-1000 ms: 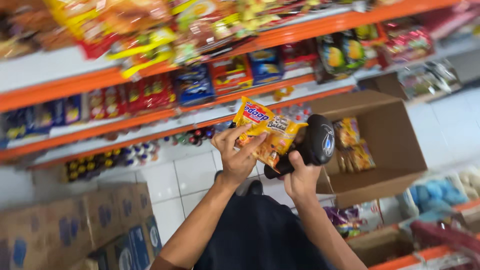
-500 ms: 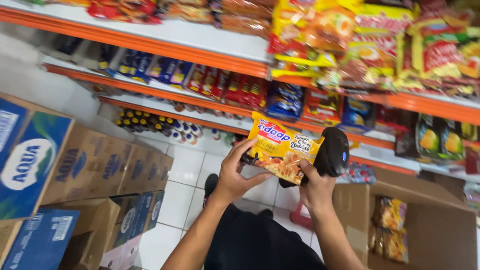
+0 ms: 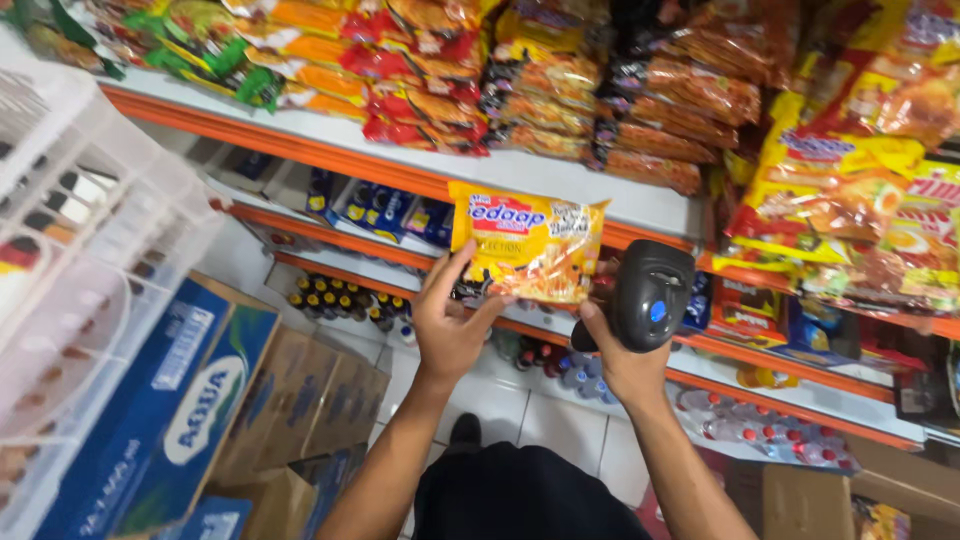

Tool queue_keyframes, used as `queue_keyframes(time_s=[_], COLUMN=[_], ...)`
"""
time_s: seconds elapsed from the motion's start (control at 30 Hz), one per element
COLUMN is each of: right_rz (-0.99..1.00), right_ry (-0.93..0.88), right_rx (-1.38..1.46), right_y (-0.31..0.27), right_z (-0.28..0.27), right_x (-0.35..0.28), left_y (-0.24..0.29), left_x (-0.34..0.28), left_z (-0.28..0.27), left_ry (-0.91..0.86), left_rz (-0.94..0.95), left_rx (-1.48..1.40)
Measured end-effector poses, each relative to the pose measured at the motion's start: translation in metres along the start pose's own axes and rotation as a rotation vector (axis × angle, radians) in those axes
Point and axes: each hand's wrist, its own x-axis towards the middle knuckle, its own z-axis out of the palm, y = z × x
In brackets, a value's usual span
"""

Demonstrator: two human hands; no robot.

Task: The person uses a handheld scanner to scan the barcodes on several individual packages of instant noodles while taking them from a shelf and placing them into a cardboard box.

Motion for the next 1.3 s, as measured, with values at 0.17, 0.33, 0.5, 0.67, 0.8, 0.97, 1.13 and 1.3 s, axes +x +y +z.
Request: queue_keyframes(time_s=[0.17,0.33,0.5,0.67,0.8,0.97,1.13,1.3], right_rz=[-0.121,-0.281,-0.137,-0.338,-0.247,-0.886,-0.695,-0.789], right_ry=[-0.06,0.023,0.061,0.116,0.102,0.28,0.088,0.047], right_rx=[-0.119,-0.074,-0.118,-0.171,-0.084,-0.631,-0.467,-0.458], right_y=[-0.018,-0.04,-0.064,-0.085,-0.095,-0.105,-0.099,-0.103], right_z=[0.041,0.06,0.065,0.06,0.063,0.07,0.08,0.085], right_x=[0.027,0.057,0.102,0.121,0.119,0.116,0.127,0.136], left_y=[0.006,0.022,0.045,0.048,0.037,0.036,0.034,0.033], left_x=[0.054,0.109,0.158,0.196,0.216,0.217,0.228,0.239], left_z=[-0.022,-0.027,-0.023,-0.003,0.011,0.022,0.027,0.035], left_ry=[0.025,0.094,0.043,0.007,0.045,0.124,0.124,0.143], left_rz=[0.238,0.513,0.682,0.75,0.811,0.8,0.78,0.785], left_rx=[0.031,0.341,0.613,0.736,0.767,0.826,0.815,0.822])
